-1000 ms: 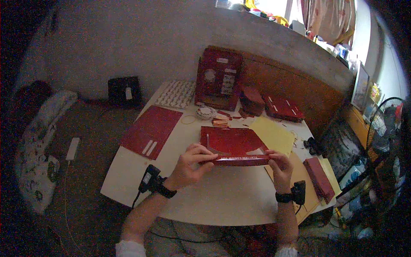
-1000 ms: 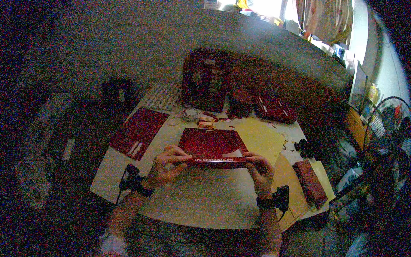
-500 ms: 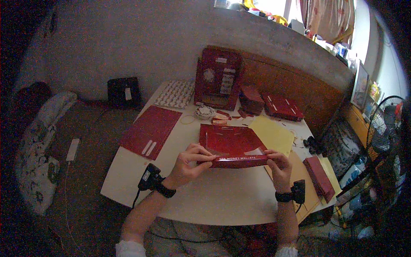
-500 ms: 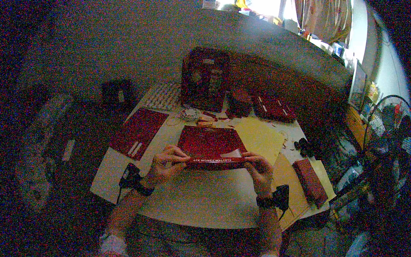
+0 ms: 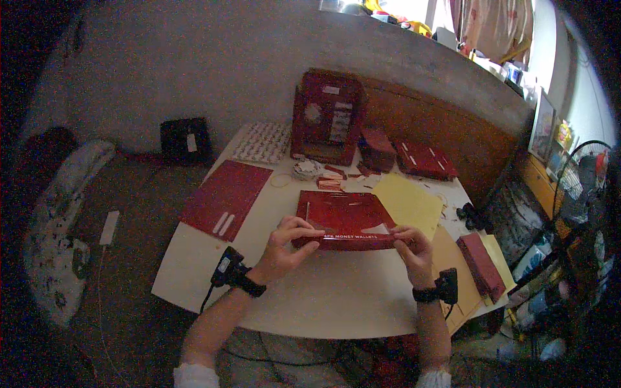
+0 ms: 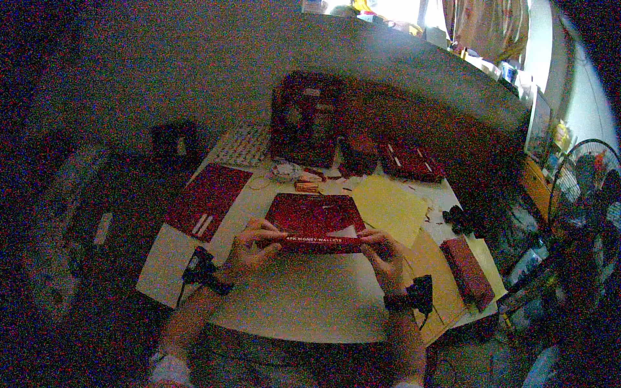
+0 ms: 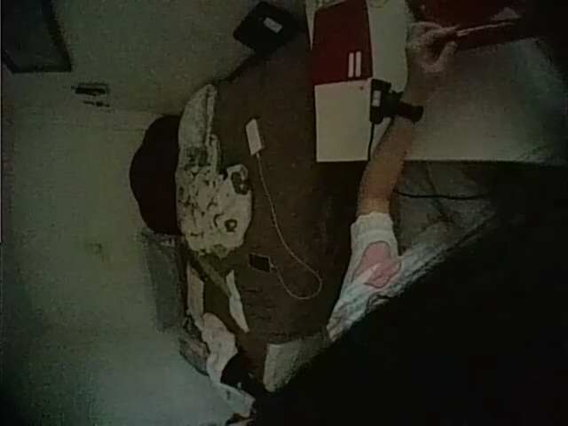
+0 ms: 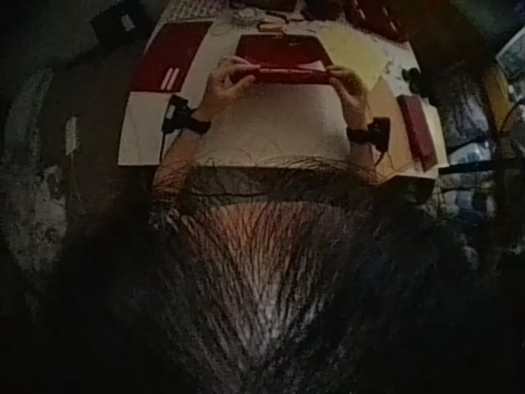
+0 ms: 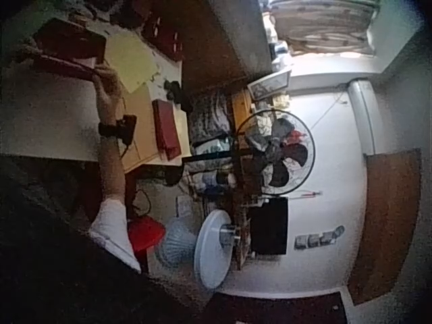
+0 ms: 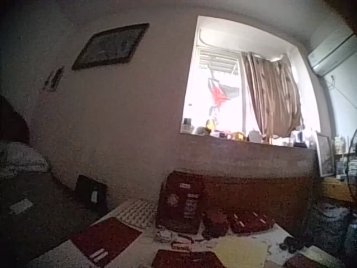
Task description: Assembling a cardboard gift box by folding edges and securing tabs.
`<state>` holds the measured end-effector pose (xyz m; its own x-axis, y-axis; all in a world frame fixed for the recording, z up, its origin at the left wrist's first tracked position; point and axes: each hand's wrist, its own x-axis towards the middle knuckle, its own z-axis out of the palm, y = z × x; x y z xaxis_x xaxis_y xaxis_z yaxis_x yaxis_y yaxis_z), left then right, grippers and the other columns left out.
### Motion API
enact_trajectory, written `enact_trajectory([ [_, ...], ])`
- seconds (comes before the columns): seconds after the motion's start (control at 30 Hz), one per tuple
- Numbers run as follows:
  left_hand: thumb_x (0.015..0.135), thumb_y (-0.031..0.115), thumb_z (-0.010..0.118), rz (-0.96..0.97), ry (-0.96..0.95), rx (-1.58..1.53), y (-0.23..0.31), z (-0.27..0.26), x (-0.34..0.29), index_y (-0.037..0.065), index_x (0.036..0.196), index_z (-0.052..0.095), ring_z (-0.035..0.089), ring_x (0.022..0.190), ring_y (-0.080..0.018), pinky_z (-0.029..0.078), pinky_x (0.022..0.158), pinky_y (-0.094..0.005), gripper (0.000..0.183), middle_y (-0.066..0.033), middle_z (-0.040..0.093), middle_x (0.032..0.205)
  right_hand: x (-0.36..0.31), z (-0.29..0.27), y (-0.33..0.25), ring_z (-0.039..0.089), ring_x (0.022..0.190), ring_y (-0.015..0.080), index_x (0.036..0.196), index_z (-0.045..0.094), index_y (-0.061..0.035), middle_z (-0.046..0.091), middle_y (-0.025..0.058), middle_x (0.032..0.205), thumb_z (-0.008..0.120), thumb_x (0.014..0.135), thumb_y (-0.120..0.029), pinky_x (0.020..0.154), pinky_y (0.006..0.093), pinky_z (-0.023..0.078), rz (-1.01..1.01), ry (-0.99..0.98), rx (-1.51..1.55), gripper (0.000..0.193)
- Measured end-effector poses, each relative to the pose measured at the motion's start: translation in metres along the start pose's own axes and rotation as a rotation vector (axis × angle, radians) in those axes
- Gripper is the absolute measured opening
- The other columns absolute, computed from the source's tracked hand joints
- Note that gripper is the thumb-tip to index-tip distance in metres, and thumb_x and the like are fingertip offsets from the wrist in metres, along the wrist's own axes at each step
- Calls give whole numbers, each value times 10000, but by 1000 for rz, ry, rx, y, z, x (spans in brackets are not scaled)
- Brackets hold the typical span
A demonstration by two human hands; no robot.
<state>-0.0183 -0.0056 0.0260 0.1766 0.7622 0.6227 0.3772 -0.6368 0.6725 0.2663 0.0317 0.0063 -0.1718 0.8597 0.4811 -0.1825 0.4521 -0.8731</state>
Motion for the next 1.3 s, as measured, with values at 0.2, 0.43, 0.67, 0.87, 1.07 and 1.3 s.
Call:
enact_trajectory([
  [0.2,696,55,705,97,34,132,-7,7,0,93,938,686,531,886,-203,425,817,-334,246,-40,607,852,1,2,-4,539,864,160,904,578,-55,586,82,1025,628,781,-23,756,288,410,-288,49,-586,137],
  [0.43,672,110,741,201,38,159,4,20,-5,87,822,634,538,880,-217,368,877,-366,185,-26,626,851,-7,55,-10,517,921,244,962,613,-116,615,21,1001,700,690,-115,805,363,389,-612,-206,-967,285],
  [0.67,675,143,749,158,-4,95,13,25,-11,82,796,565,538,889,-230,365,881,-388,228,-38,624,854,-9,62,-6,532,881,242,957,617,-118,630,13,959,720,677,-146,799,358,403,-603,-236,-858,299],
  [0.87,674,149,747,227,-9,115,13,25,-10,91,828,578,539,883,-237,355,894,-400,236,-44,616,852,-10,64,0,549,868,227,872,618,-112,629,18,929,717,677,-118,805,368,400,-533,-219,-780,219],
  [1.07,729,102,642,241,-202,236,8,11,-5,86,994,608,507,1010,-254,282,999,-423,268,-62,609,975,-9,56,1,540,872,225,794,611,-101,626,21,893,686,696,-62,822,360,384,-488,-194,-762,129],
  [1.3,730,75,585,250,-460,59,7,6,1,110,1161,569,438,1121,-282,223,1041,-432,433,-32,573,1156,-7,46,-3,532,864,213,781,605,-93,628,26,882,651,722,-26,831,349,374,-428,-230,-724,101],
])
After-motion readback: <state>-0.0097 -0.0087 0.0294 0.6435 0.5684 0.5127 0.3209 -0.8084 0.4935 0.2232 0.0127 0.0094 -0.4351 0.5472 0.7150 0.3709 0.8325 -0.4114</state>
